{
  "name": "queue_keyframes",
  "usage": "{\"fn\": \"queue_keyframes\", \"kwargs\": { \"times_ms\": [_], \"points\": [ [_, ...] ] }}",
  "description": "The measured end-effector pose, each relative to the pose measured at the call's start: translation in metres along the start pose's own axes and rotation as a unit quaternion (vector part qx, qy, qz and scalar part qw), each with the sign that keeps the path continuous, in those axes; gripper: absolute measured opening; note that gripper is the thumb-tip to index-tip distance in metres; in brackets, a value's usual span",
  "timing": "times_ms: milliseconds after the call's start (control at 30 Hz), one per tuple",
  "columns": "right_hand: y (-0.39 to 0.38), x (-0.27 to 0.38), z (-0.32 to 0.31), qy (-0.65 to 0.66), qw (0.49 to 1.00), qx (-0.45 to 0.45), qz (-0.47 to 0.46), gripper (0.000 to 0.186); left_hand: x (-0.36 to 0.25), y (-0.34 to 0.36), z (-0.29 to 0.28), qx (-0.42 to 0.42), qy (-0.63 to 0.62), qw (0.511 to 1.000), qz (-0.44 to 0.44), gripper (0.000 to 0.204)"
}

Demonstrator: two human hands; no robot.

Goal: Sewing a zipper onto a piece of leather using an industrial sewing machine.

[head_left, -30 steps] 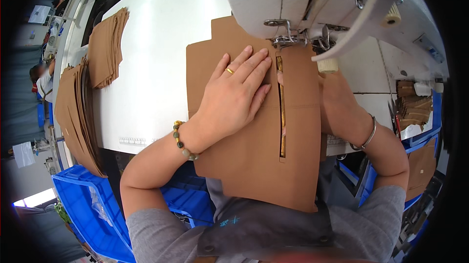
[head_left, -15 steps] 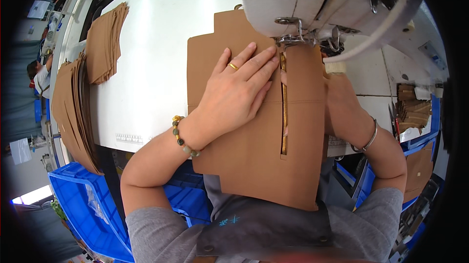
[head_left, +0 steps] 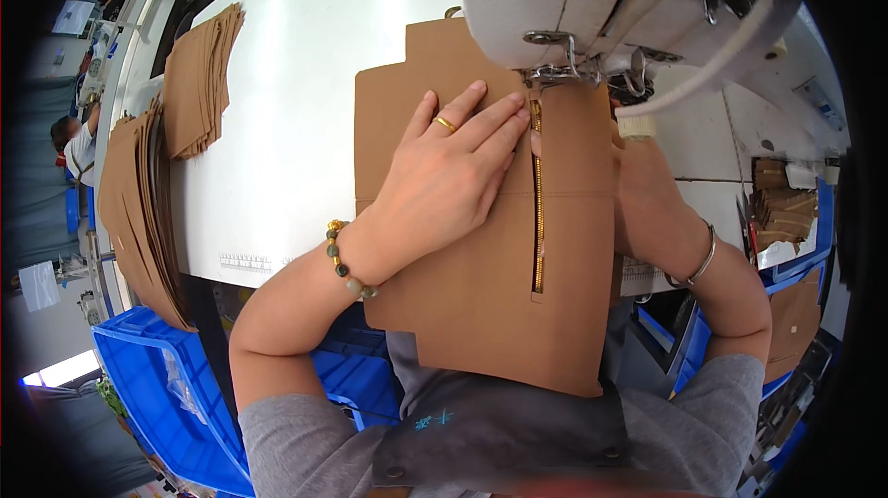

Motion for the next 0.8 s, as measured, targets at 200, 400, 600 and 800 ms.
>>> {"fn": "queue_keyframes", "kwargs": {
  "times_ms": [200, 400, 600, 800],
  "points": [
    [0.003, 0.002, -0.002, 0.01, 0.999, -0.031, 0.001, 0.058, 0.0, 0.0, 0.0, 0.009, 0.006, 1.0, -0.002, 0.043],
    [0.003, 0.0, -0.004, 0.047, 0.998, -0.044, 0.022, 0.062, 0.0, 0.001, 0.0, 0.018, 0.016, 1.0, 0.003, 0.043],
    [0.004, 0.0, -0.004, 0.064, 0.996, -0.055, 0.02, 0.062, -0.001, 0.002, 0.001, 0.022, 0.026, 0.999, -0.002, 0.043],
    [0.007, -0.009, -0.018, 0.096, 0.992, -0.052, 0.061, 0.042, -0.001, 0.002, 0.001, 0.022, 0.033, 0.999, 0.0, 0.047]
  ]
}}
Point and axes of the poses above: each hand's wrist, its own y-axis towards the middle knuckle, its own z-axis out of the palm, x = y × z, the point moved 4 cm from there along y, towards the middle knuckle, and after that the axes turned 13 degrees about -x, right-handed, at the moved point
